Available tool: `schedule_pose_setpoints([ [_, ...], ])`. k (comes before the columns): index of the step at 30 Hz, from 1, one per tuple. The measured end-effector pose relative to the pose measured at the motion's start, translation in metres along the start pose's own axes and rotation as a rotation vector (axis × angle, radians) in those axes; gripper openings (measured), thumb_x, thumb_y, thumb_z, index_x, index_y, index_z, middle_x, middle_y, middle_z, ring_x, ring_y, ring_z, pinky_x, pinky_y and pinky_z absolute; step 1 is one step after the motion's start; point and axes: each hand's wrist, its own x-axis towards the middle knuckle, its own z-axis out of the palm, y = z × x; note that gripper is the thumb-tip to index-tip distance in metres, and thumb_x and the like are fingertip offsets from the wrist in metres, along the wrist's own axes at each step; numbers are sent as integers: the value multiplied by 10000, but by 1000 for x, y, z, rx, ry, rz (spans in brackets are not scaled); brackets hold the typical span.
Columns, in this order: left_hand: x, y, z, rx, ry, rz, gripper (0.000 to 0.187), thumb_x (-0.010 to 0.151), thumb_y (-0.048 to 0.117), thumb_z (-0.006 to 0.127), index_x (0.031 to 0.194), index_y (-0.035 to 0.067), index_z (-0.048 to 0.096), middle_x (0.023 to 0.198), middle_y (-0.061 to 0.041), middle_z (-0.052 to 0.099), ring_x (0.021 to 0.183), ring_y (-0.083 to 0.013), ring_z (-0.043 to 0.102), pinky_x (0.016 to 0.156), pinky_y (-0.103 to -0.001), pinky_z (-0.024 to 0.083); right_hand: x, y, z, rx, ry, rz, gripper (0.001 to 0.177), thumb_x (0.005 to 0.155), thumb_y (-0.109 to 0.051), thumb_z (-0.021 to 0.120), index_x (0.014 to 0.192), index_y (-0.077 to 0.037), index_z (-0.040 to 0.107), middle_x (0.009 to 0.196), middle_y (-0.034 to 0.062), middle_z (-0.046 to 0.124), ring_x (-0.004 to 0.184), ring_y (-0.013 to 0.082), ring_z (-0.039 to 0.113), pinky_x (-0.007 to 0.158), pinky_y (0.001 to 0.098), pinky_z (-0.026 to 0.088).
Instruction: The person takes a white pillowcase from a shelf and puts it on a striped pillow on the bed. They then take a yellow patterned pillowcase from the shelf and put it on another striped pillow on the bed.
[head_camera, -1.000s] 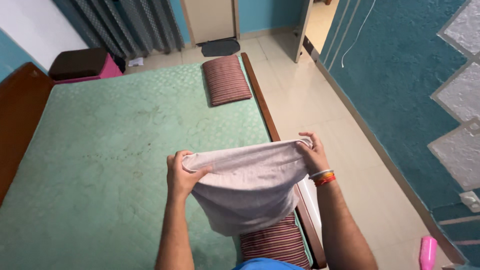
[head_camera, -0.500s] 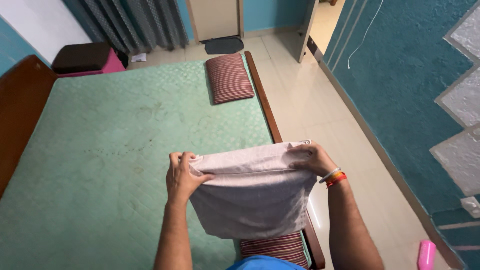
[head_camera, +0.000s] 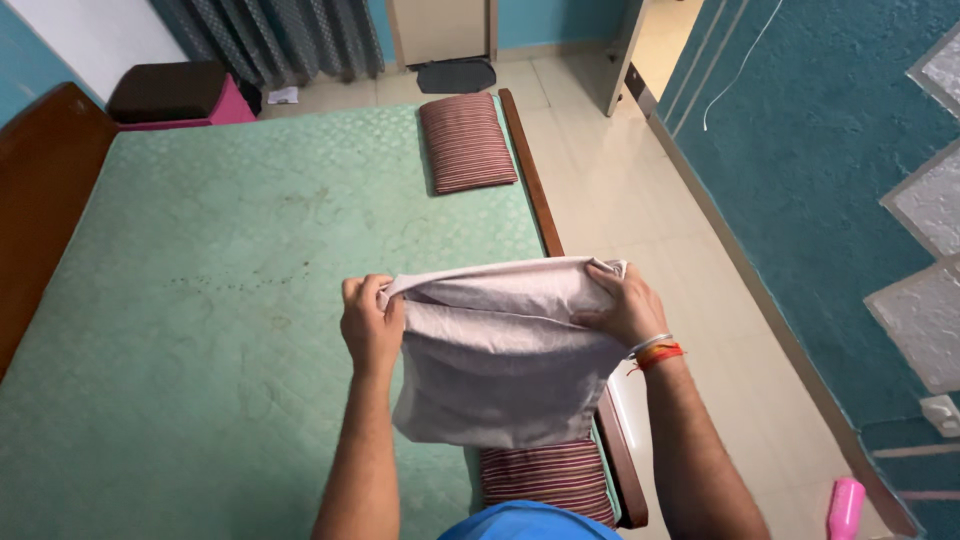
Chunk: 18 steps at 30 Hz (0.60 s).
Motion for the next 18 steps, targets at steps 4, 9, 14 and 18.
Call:
schedule_pose_setpoints([
  [4,3,-30,28,-269,-105,-234,169,967,172,644,1078,48,675,1014,-95,659,889,-254,645,766,-374,512,1,-8,4,-1,19,38,692,616,-335,925,1256,-155,731,1210,148,674,1064,340,668,911,414,534],
  [9,10,-39,35,-945,-238,-621,341,1006,283,561,1081,-10,719,994,-49,727,896,-120,661,789,-290,537,8,34,25,258,14,-30,293,792,-231,768,1038,-73,789,1088,96,732,951,230,719,817,334,574],
  [14,19,0,6,-572,-425,-551,525,718,369,840,1075,20,677,980,-88,726,880,-184,681,772,-339,555,13,80,39,759,-259,198,437,1056,-376,577,1002,16,761,911,49,697,801,113,659,690,292,546],
  [18,16,15,1,59,-474,-251,880,563,399,966,1231,25,531,1085,-197,694,989,-337,686,818,-417,551,15,84,47,1121,-166,368,452,1077,-400,526,1035,12,707,867,65,709,719,113,666,648,264,556],
])
